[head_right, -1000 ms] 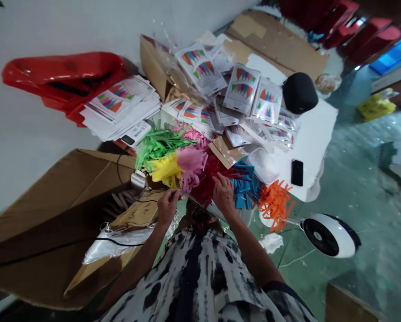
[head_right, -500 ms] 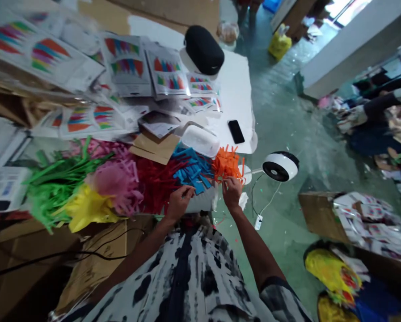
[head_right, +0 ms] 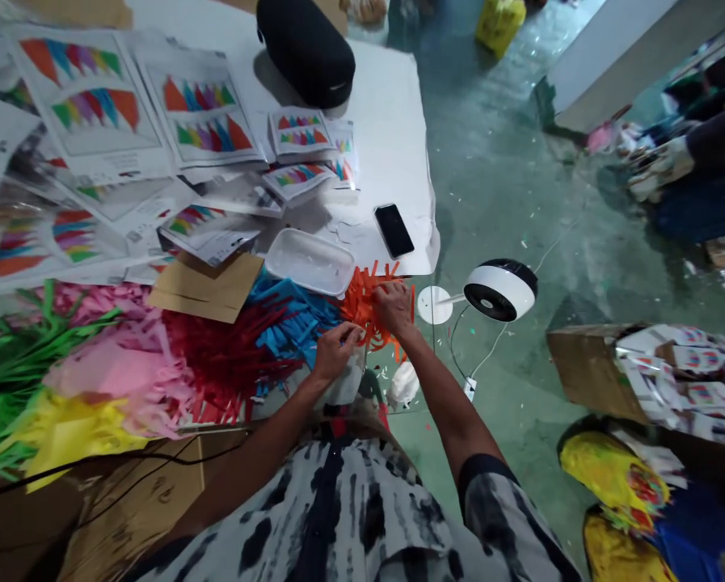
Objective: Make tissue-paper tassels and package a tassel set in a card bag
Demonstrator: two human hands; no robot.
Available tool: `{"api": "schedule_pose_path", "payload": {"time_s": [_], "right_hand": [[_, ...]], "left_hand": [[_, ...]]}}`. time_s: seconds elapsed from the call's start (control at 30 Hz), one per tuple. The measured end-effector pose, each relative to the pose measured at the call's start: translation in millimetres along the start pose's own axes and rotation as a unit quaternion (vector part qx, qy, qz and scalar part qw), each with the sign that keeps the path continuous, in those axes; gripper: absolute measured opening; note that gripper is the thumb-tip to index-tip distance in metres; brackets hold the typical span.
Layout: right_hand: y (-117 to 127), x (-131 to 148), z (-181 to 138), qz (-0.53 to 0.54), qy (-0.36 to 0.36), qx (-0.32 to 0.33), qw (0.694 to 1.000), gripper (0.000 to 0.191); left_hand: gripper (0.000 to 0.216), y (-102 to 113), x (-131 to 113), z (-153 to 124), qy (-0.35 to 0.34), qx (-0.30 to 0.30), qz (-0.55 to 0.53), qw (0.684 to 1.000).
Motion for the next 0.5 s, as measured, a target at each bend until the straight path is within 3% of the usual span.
{"api": "schedule_pose_path", "payload": {"time_s": [0.13,0.23,0.37,0.5], "right_hand": [[16,-4,2,0.016,0.04,0.009,0.999,0.008],[37,-7,3,0.043,0.103,0.009,0.994,0.013],[58,-5,2,0.073,0.171,0.02,0.982,0.019],[63,-5,-4,0.093,0.173,0.003,0.98,0.021]], "left_hand": [[0.02,-1,-1,20,0.005,-0.069,0.013,0.998],[0.019,4,-7,37,-0.045,-0.115,0.037,0.992],[0.034,3,-14,51,-0.111,-0.062,0.046,0.991],[0.029,-3,-13,53,-0.041,-0.05,-0.013,0.998]]}}
Point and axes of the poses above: each hand's wrist, its own z-axis towards the middle knuckle, its own y-axis out of the back of the hand, x = y × z, the point moved 2 cm from there along z, towards the middle knuckle, and after that the axes turned 3 degrees about -x, right-handed, at the moved point
